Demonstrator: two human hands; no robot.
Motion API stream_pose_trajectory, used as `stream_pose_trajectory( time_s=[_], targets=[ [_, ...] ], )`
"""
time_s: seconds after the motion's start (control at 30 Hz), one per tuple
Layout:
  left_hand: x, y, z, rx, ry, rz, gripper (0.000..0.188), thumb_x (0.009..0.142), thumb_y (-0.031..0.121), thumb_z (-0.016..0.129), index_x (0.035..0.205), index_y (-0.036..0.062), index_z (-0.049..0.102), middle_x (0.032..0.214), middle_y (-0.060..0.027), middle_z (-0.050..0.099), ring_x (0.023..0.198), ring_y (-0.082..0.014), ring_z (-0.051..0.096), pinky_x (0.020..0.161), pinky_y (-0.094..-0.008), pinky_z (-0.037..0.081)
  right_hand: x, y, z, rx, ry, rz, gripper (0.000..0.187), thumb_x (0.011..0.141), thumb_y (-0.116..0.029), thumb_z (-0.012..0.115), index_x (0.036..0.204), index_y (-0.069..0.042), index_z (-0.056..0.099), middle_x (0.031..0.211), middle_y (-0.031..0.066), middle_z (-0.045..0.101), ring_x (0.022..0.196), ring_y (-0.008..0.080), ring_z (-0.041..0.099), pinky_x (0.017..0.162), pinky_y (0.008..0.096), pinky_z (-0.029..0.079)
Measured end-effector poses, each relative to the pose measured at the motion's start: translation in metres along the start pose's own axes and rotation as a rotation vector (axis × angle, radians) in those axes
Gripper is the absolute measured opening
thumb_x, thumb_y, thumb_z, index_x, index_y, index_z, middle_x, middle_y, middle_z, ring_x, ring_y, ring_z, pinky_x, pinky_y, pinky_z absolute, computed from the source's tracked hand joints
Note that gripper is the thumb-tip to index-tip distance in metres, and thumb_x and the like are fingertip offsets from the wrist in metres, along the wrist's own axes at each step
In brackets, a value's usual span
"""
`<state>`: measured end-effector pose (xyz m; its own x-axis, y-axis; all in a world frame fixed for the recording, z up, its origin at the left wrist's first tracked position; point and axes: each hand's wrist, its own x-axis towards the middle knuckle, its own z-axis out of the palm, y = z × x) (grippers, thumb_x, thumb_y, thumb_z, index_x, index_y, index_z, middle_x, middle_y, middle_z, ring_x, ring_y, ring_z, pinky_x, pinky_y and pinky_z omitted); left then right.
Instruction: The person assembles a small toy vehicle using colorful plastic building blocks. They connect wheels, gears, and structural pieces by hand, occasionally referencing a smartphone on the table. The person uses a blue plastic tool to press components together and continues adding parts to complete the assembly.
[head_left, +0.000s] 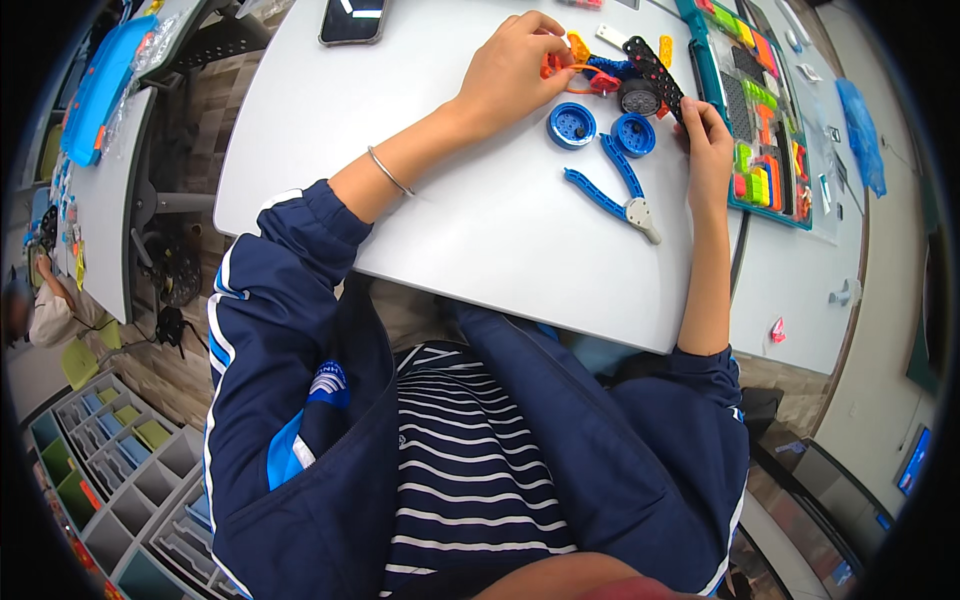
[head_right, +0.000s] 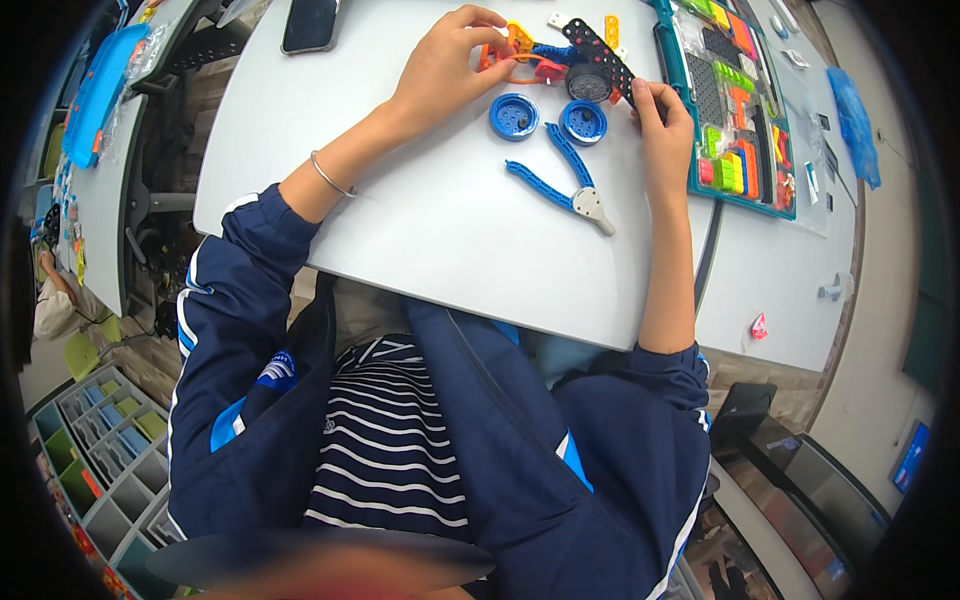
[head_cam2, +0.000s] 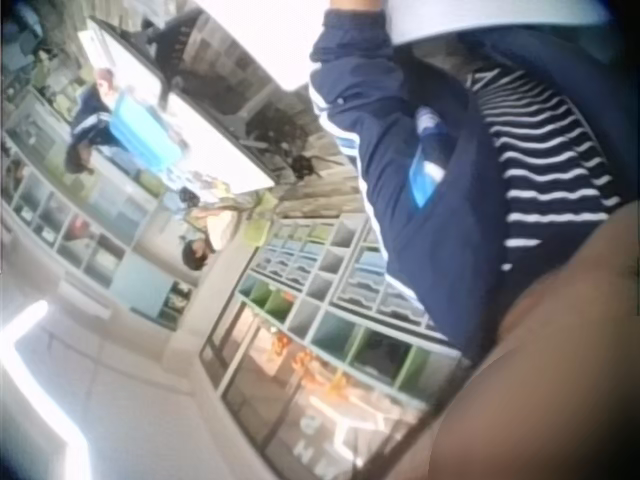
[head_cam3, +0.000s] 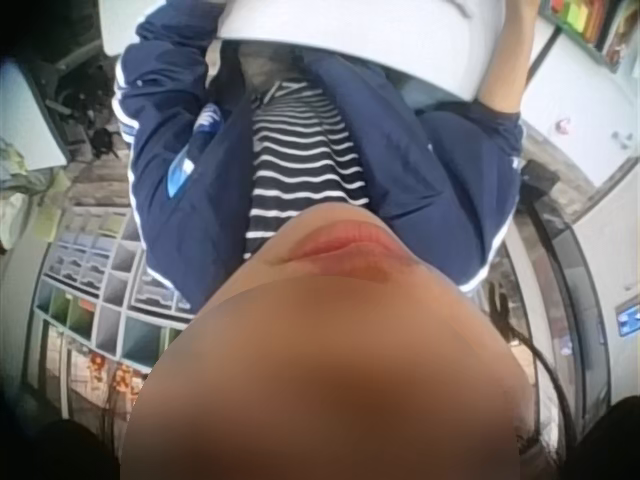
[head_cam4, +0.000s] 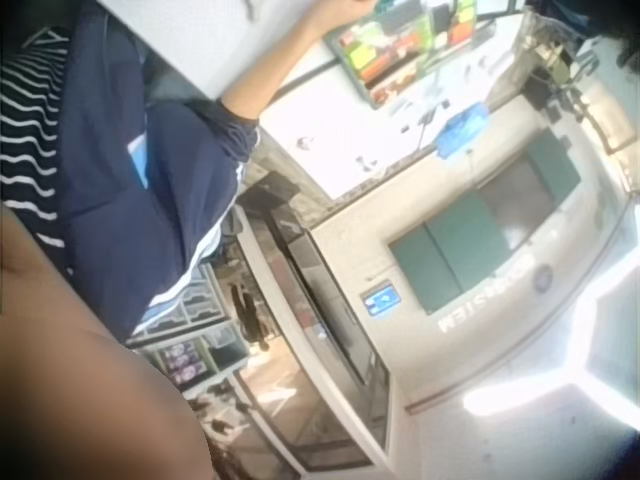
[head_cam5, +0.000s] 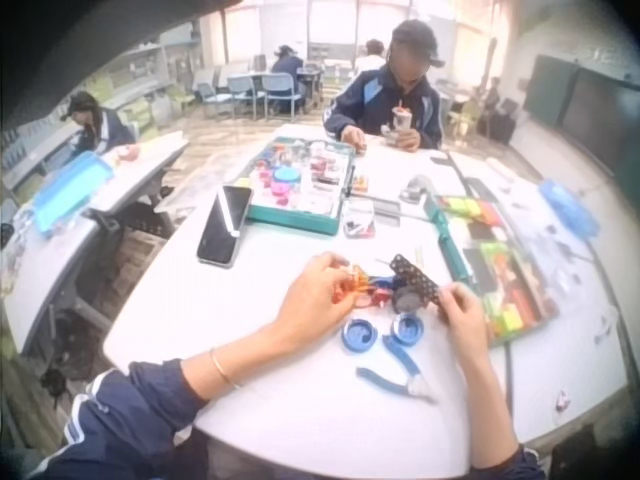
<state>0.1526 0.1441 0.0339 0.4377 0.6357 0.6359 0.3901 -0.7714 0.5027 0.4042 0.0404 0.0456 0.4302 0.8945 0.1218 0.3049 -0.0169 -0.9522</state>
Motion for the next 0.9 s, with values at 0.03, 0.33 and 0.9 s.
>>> stream_pose_trajectory(
  time_s=[0.03,0.33,0.9],
  targets=[
    [0.000,-0.002,0.001,-0.031,-0.016,-0.016,0.013,0.083,0.016,0.073,0.086,0.0039,0.073,0.104,-0.0068,0.064,0.100,-0.0246,0.061,0.085,-0.0344,0.053,0.000,0.000,0.000,0.001,0.001,-0.001,0.025,0.100,-0.031,0.064,0.097,-0.007,0.069,0.084,-0.0054,0.060,0.076,0.0021,0.050,0.068,0.0179,0.036],
    [0.005,0.000,-0.016,-0.523,-0.194,-0.340,0.015,0.087,0.021,0.075,0.089,0.0062,0.073,0.125,-0.0117,0.064,0.112,-0.0251,0.065,0.091,-0.0381,0.057,0.001,0.003,0.001,0.081,-0.023,0.004,0.025,0.102,-0.031,0.061,0.100,-0.007,0.068,0.090,-0.0023,0.063,0.078,0.0051,0.054,0.073,0.0198,0.043],
    [0.001,-0.008,-0.021,-0.312,-0.360,-0.125,0.029,0.078,0.040,0.082,0.084,0.0127,0.080,0.142,-0.0168,0.054,0.131,-0.0355,0.052,0.109,-0.0461,0.043,0.003,0.007,0.000,0.198,-0.119,0.087,0.027,0.103,-0.029,0.058,0.099,-0.003,0.065,0.095,0.0038,0.066,0.084,0.0101,0.064,0.085,0.0256,0.054]
  ],
)
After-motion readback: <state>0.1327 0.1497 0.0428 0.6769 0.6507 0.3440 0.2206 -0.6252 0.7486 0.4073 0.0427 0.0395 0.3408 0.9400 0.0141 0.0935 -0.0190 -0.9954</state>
